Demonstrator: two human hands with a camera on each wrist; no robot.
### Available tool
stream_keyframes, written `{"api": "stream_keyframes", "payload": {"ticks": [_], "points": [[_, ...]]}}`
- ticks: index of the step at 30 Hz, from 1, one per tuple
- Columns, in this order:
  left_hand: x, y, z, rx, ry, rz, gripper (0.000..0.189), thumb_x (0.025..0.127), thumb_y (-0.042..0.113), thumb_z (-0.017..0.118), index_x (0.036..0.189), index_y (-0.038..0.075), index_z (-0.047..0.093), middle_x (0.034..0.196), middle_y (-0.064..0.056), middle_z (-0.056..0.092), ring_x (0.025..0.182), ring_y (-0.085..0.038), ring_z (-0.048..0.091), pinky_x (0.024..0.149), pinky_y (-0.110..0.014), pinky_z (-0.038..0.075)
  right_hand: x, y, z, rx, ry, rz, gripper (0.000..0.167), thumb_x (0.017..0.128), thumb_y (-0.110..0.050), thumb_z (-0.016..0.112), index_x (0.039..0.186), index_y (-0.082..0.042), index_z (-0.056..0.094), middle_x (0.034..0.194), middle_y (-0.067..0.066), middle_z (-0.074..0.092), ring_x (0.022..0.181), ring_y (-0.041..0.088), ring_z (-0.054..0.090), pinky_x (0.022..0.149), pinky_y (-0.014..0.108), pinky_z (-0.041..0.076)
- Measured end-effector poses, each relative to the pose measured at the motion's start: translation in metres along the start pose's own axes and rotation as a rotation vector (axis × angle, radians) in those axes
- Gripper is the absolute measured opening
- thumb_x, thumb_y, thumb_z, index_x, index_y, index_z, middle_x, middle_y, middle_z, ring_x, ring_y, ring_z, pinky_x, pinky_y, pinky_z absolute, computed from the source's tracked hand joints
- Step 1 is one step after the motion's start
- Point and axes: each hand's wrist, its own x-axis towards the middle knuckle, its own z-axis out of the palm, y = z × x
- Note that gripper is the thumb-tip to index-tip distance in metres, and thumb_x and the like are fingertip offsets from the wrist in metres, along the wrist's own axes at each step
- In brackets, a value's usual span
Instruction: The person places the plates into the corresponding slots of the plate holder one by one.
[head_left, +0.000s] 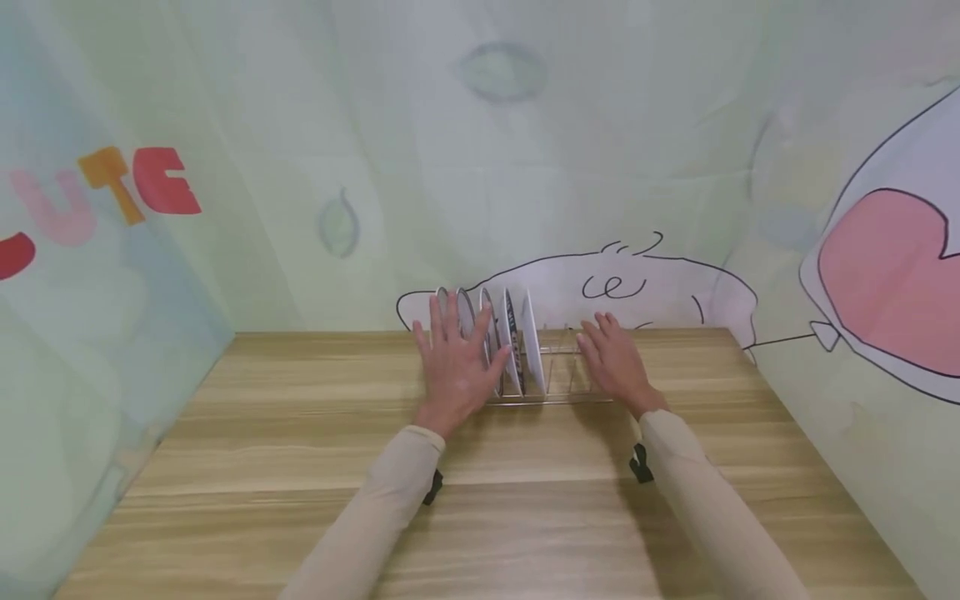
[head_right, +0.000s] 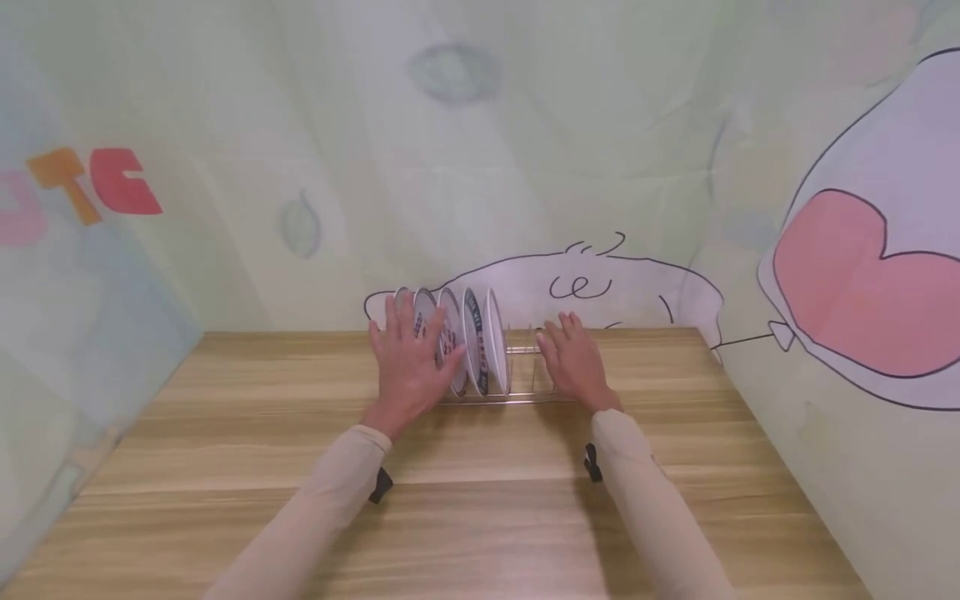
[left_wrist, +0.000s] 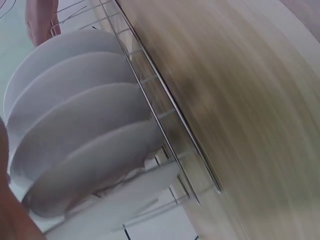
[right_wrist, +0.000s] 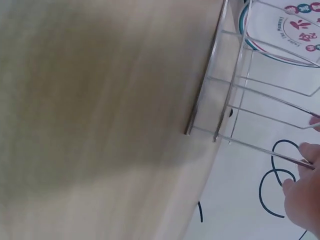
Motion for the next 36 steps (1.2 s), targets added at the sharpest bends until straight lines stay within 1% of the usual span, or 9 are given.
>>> {"api": "stream_keyframes", "payload": {"ticks": [4, 7, 9, 15, 19, 21, 26, 30, 36], "points": [[0.0, 0.007, 0.003, 0.026, -0.02, -0.04, 0.066, 0.099, 0.062, 0.038, 0.157, 0.031, 0.032, 0.169, -0.016, -0.005, 0.155, -0.042, -0.007, 0.12, -0.069, 0.0, 0.002, -0.001, -0.004, -0.024, -0.058, 0.025, 0.058, 0.108, -0.035, 0.029, 0.149, 0.005, 0.039, 0.159, 0.028, 0.03, 0.151, 0.045, 0.018, 0.125, 0.055, 0.013], [-0.001, 0.011, 0.004, 0.033, -0.014, -0.049, 0.064, 0.1, 0.059, 0.037, 0.156, 0.028, 0.033, 0.168, -0.019, -0.003, 0.154, -0.045, -0.006, 0.12, -0.068, 0.001, 0.001, 0.0, -0.005, -0.04, -0.08, 0.03, 0.059, 0.108, -0.035, 0.029, 0.15, 0.006, 0.035, 0.159, 0.027, 0.03, 0.151, 0.044, 0.018, 0.125, 0.055, 0.013], [-0.001, 0.014, 0.005, 0.033, 0.002, -0.048, 0.063, 0.101, 0.057, 0.037, 0.156, 0.026, 0.035, 0.168, -0.021, 0.0, 0.153, -0.048, -0.003, 0.121, -0.068, 0.002, 0.0, 0.003, -0.006, -0.047, -0.084, 0.023, 0.058, 0.108, -0.034, 0.031, 0.151, 0.005, 0.034, 0.159, 0.027, 0.03, 0.152, 0.044, 0.019, 0.125, 0.055, 0.013], [-0.002, 0.013, 0.007, 0.019, 0.067, -0.045, 0.063, 0.102, 0.053, 0.038, 0.155, 0.02, 0.036, 0.165, -0.028, 0.004, 0.151, -0.053, 0.0, 0.122, -0.064, 0.003, 0.003, 0.004, -0.005, -0.044, -0.099, 0.012, 0.057, 0.107, -0.031, 0.034, 0.152, 0.004, 0.034, 0.16, 0.026, 0.029, 0.152, 0.043, 0.018, 0.125, 0.055, 0.012], [-0.002, 0.011, 0.009, 0.039, 0.114, -0.024, 0.064, 0.102, 0.051, 0.039, 0.154, 0.014, 0.038, 0.162, -0.033, 0.012, 0.15, -0.055, 0.003, 0.124, -0.061, 0.007, 0.004, 0.005, -0.006, -0.025, -0.109, 0.014, 0.058, 0.106, -0.031, 0.033, 0.152, 0.004, 0.033, 0.16, 0.026, 0.027, 0.152, 0.043, 0.016, 0.125, 0.055, 0.011], [-0.001, 0.009, 0.01, 0.055, 0.13, -0.015, 0.063, 0.102, 0.049, 0.039, 0.153, 0.013, 0.04, 0.161, -0.035, 0.014, 0.149, -0.056, 0.006, 0.124, -0.061, 0.008, 0.004, 0.005, -0.005, -0.023, -0.098, 0.011, 0.058, 0.105, -0.03, 0.034, 0.151, 0.005, 0.035, 0.159, 0.027, 0.029, 0.151, 0.044, 0.018, 0.124, 0.056, 0.013], [0.002, 0.011, 0.011, 0.078, 0.119, -0.023, 0.062, 0.101, 0.048, 0.043, 0.153, 0.013, 0.041, 0.161, -0.035, 0.014, 0.149, -0.056, 0.008, 0.124, -0.061, 0.009, 0.004, 0.007, -0.006, -0.027, -0.1, 0.023, 0.055, 0.105, -0.027, 0.037, 0.151, 0.004, 0.035, 0.159, 0.025, 0.031, 0.151, 0.043, 0.019, 0.124, 0.055, 0.014], [0.003, 0.01, 0.01, 0.065, 0.09, -0.039, 0.063, 0.101, 0.047, 0.047, 0.154, 0.015, 0.038, 0.163, -0.033, 0.01, 0.15, -0.054, 0.003, 0.124, -0.061, 0.009, 0.004, 0.009, -0.007, -0.03, -0.125, 0.043, 0.055, 0.105, -0.026, 0.037, 0.152, 0.002, 0.034, 0.161, 0.023, 0.029, 0.153, 0.041, 0.017, 0.125, 0.054, 0.014], [0.005, 0.009, 0.007, 0.068, 0.061, -0.056, 0.065, 0.102, 0.049, 0.042, 0.157, 0.018, 0.031, 0.163, -0.032, 0.009, 0.151, -0.052, -0.001, 0.124, -0.06, 0.006, 0.001, 0.009, -0.005, -0.014, -0.115, 0.045, 0.056, 0.103, -0.025, 0.038, 0.151, 0.002, 0.035, 0.16, 0.022, 0.032, 0.153, 0.04, 0.018, 0.125, 0.054, 0.015]]}}
